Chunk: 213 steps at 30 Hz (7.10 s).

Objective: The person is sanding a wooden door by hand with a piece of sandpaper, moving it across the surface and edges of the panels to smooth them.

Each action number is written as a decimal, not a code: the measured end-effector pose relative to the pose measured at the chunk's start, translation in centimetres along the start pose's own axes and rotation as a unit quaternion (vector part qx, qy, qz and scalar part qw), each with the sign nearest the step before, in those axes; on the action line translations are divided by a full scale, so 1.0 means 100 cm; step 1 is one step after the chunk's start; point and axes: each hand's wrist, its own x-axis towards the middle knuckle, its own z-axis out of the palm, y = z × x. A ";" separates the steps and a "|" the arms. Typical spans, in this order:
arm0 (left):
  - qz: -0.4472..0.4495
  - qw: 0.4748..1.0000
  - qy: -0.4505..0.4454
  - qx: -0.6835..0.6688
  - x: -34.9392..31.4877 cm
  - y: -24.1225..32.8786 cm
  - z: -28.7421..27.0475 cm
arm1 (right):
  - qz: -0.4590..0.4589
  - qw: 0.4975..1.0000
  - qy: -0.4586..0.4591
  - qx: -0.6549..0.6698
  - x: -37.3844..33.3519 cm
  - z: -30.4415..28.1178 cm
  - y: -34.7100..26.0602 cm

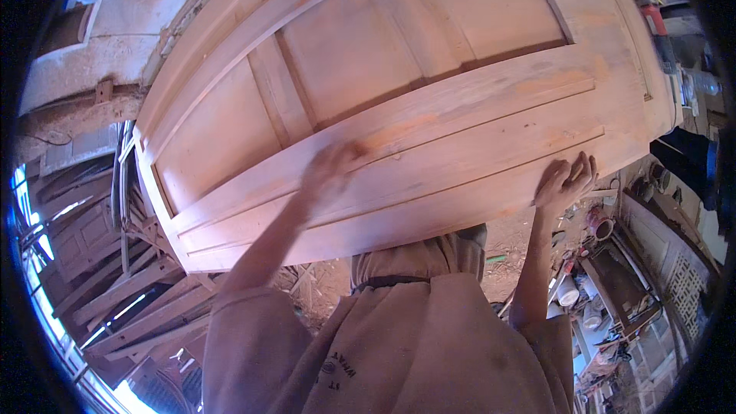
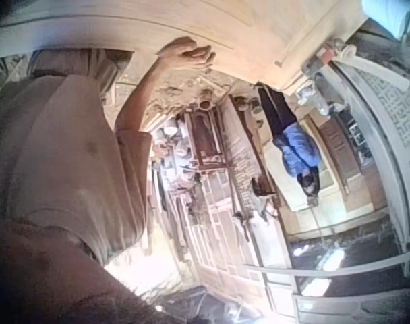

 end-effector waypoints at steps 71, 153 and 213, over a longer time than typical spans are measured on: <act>0.140 0.984 0.092 0.058 0.342 0.207 0.033 | 0.103 0.994 -0.025 -0.004 0.017 -0.009 0.000; -0.349 0.698 0.289 -0.555 -0.109 0.290 0.110 | -0.340 0.733 -0.584 0.074 -0.169 -0.171 -0.103; -0.445 0.064 0.836 -0.315 -0.309 -0.034 0.134 | -0.720 0.561 -0.408 0.020 -0.328 -0.015 -0.279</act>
